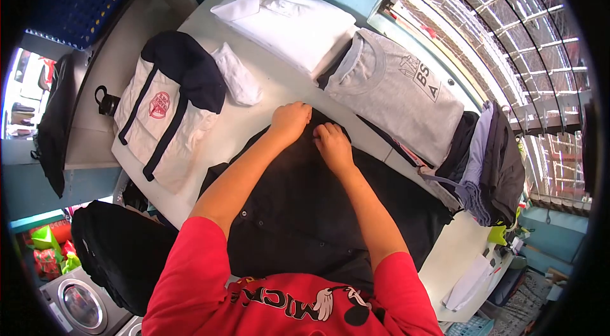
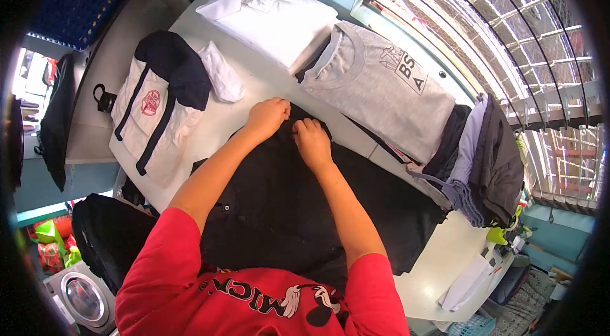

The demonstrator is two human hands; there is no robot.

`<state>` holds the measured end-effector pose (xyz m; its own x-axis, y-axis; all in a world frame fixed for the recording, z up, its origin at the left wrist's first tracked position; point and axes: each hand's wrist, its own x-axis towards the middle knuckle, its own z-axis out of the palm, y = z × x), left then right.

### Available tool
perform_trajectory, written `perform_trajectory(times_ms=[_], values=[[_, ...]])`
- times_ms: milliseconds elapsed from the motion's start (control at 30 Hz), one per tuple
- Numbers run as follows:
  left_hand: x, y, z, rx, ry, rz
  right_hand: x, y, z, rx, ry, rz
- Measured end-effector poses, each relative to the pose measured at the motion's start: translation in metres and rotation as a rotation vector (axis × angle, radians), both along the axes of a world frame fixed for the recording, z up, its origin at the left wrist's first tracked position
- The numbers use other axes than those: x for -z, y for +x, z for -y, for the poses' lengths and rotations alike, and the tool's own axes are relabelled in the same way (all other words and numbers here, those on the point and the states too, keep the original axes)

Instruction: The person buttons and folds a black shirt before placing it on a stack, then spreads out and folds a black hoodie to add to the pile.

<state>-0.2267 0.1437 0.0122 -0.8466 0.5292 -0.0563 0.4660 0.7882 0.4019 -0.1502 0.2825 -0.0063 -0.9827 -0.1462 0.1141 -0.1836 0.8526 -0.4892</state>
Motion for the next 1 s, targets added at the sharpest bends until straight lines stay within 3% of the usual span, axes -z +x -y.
perform_trajectory(times_ms=[100,167,200,267,300,333,400,433,467,533,633,800,867,1000], values=[[-0.023,-0.006,0.009,-0.023,0.318,0.194,-0.004,-0.003,-0.010,-0.001,-0.119,-0.026],[-0.034,-0.012,0.016,-0.065,0.587,0.385,-0.018,-0.003,-0.017,-0.050,-0.327,0.121],[-0.037,-0.014,0.020,-0.062,0.588,0.379,-0.029,-0.004,-0.016,-0.050,-0.325,0.115],[-0.047,-0.019,0.025,0.124,0.523,0.138,-0.054,-0.006,-0.015,0.145,-1.117,0.609],[-0.068,-0.018,0.027,0.137,0.304,0.220,-0.067,-0.010,-0.024,0.022,-1.150,0.799],[-0.073,-0.020,0.030,0.140,0.304,0.220,-0.074,-0.012,-0.028,0.023,-1.150,0.797],[-0.083,-0.025,0.036,0.290,0.248,-0.002,-0.086,-0.014,-0.033,-0.231,-0.895,0.876],[-0.088,-0.027,0.037,0.278,0.287,0.016,-0.094,-0.014,-0.033,-0.201,-0.648,0.801],[-0.095,-0.029,0.037,0.278,0.286,0.014,-0.092,-0.013,-0.031,-0.203,-0.649,0.800],[-0.106,-0.032,0.035,0.277,0.387,0.039,-0.085,-0.011,-0.024,-0.377,-0.287,-0.055],[-0.120,-0.031,0.029,0.271,0.422,0.084,-0.093,-0.010,-0.003,-0.391,-0.257,-0.204],[-0.133,-0.031,0.033,0.337,0.237,-0.111,-0.083,0.002,0.001,-0.468,0.038,-0.122],[-0.137,-0.034,0.039,0.390,0.166,-0.198,-0.090,0.009,-0.002,-0.431,0.338,-0.042],[-0.139,-0.042,0.044,0.399,0.078,-0.293,-0.124,0.014,-0.021,-0.365,0.440,-0.096]])
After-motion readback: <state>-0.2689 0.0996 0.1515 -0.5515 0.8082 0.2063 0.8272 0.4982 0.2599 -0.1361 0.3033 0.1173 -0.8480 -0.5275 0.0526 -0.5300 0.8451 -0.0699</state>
